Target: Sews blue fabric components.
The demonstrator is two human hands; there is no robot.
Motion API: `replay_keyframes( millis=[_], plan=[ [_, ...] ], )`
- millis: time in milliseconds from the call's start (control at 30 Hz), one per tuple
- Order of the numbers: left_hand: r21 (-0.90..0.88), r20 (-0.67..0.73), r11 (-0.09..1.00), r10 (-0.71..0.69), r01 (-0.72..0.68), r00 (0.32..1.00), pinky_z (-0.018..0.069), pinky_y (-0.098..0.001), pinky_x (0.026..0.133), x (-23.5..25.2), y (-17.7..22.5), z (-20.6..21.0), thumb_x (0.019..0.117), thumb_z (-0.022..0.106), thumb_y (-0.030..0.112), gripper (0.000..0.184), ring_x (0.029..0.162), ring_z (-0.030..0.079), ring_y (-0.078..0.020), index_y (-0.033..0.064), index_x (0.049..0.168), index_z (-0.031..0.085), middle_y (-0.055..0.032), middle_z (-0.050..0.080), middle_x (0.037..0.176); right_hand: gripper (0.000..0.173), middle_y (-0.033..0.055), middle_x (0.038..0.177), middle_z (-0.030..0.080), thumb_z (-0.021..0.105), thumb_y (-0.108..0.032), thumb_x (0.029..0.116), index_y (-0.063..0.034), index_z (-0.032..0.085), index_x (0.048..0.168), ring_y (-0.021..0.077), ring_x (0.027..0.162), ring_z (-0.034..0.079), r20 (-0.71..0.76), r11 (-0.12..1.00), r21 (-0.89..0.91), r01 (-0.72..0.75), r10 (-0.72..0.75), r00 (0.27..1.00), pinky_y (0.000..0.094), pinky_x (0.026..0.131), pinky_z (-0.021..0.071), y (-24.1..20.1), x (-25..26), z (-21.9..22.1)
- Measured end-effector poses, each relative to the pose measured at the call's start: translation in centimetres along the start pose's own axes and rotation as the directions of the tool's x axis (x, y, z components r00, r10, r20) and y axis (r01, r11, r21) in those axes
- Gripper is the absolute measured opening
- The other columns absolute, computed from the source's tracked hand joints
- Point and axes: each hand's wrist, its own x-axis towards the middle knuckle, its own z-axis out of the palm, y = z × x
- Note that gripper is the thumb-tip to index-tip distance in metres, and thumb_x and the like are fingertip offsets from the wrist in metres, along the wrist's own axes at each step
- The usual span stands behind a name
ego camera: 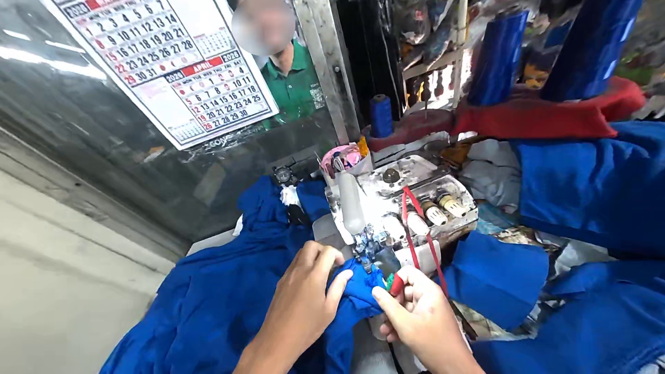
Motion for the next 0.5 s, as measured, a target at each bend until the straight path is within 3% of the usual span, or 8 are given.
replay_keyframes(
  millis=[100,167,233,300,367,433,500],
  plan=[
    [-0.013,0.170,0.984,0.178,-0.179,0.969,0.0574,-0.0317,0.087,0.9,0.7,-1.8,0.1025,0.052,0.030,0.024,0.109,0.061,-0.0068,0.0338,0.113,0.073,0.0087,0.063,0.118,0.033,-0.0085,0.060,0.055,0.069,-0.031,0.0925,-0.0105,0.069,0.119,0.0044,0.048,0.050,0.003,0.900,-0.300,0.316,-0.330,0.944,0.0238,0.045,0.0448,1.2,0.4,-0.3],
    [-0.015,0.287,0.975,0.217,-0.222,0.933,0.0572,-0.0319,0.087,1.9,0.7,-2.7,0.1028,0.053,0.028,0.025,0.107,0.062,-0.0076,0.0357,0.117,0.073,0.0082,0.064,0.116,0.031,-0.0111,0.059,0.054,0.061,-0.032,0.0970,-0.0176,0.074,0.121,0.0018,0.049,0.048,0.105,0.795,-0.434,0.424,-0.423,0.900,0.0246,0.046,0.0436,1.0,1.0,-0.7],
    [-0.039,0.388,0.978,0.202,-0.203,0.899,0.0576,-0.0326,0.082,2.9,0.5,-3.7,0.1021,0.059,0.029,0.019,0.098,0.063,-0.0080,0.0345,0.114,0.073,0.0073,0.064,0.108,0.025,-0.0096,0.061,0.057,0.061,-0.034,0.0980,-0.0201,0.075,0.114,0.0033,0.049,0.051,0.130,0.859,-0.382,0.341,-0.315,0.940,0.0250,0.046,0.0455,0.5,1.4,-1.2],
    [-0.015,0.453,0.982,0.174,-0.188,0.874,0.0574,-0.0353,0.081,3.7,0.7,-4.5,0.1015,0.061,0.033,0.013,0.095,0.063,-0.0091,0.0324,0.106,0.073,0.0064,0.063,0.103,0.022,0.0004,0.065,0.063,0.064,-0.025,0.0992,-0.0093,0.071,0.112,0.0134,0.046,0.060,0.072,0.973,-0.184,0.137,-0.126,0.989,0.0310,0.041,0.0551,-0.3,1.2,-2.4],
    [-0.037,0.467,0.979,0.196,-0.202,0.862,0.0564,-0.0360,0.083,3.6,0.8,-4.7,0.1021,0.059,0.033,0.016,0.094,0.063,-0.0098,0.0301,0.107,0.074,0.0054,0.064,0.102,0.021,0.0073,0.069,0.065,0.062,-0.020,0.1018,-0.0039,0.063,0.116,0.0213,0.047,0.063,0.011,0.996,-0.091,0.006,-0.005,1.000,0.0377,0.040,0.0574,-0.5,-0.4,-4.3],
    [-0.107,0.447,0.973,0.232,-0.206,0.864,0.0554,-0.0362,0.087,3.2,0.6,-4.7,0.1028,0.057,0.028,0.021,0.097,0.063,-0.0109,0.0278,0.116,0.073,0.0037,0.066,0.106,0.023,0.0069,0.079,0.070,0.058,-0.015,0.1032,-0.0042,0.058,0.123,0.0210,0.052,0.066,0.041,0.980,-0.194,0.041,-0.034,0.999,0.0382,0.043,0.0598,-0.8,-2.8,-6.5],
    [-0.152,0.417,0.971,0.232,-0.184,0.879,0.0545,-0.0340,0.091,2.7,0.4,-4.7,0.1030,0.057,0.027,0.022,0.103,0.063,-0.0089,0.0282,0.118,0.074,0.0056,0.067,0.110,0.025,0.0056,0.097,0.072,0.061,-0.012,0.1014,-0.0047,0.057,0.125,0.0186,0.057,0.069,0.116,0.945,-0.276,0.174,-0.147,0.982,0.0364,0.046,0.0621,-2.0,-4.2,-7.4]
  ],
)
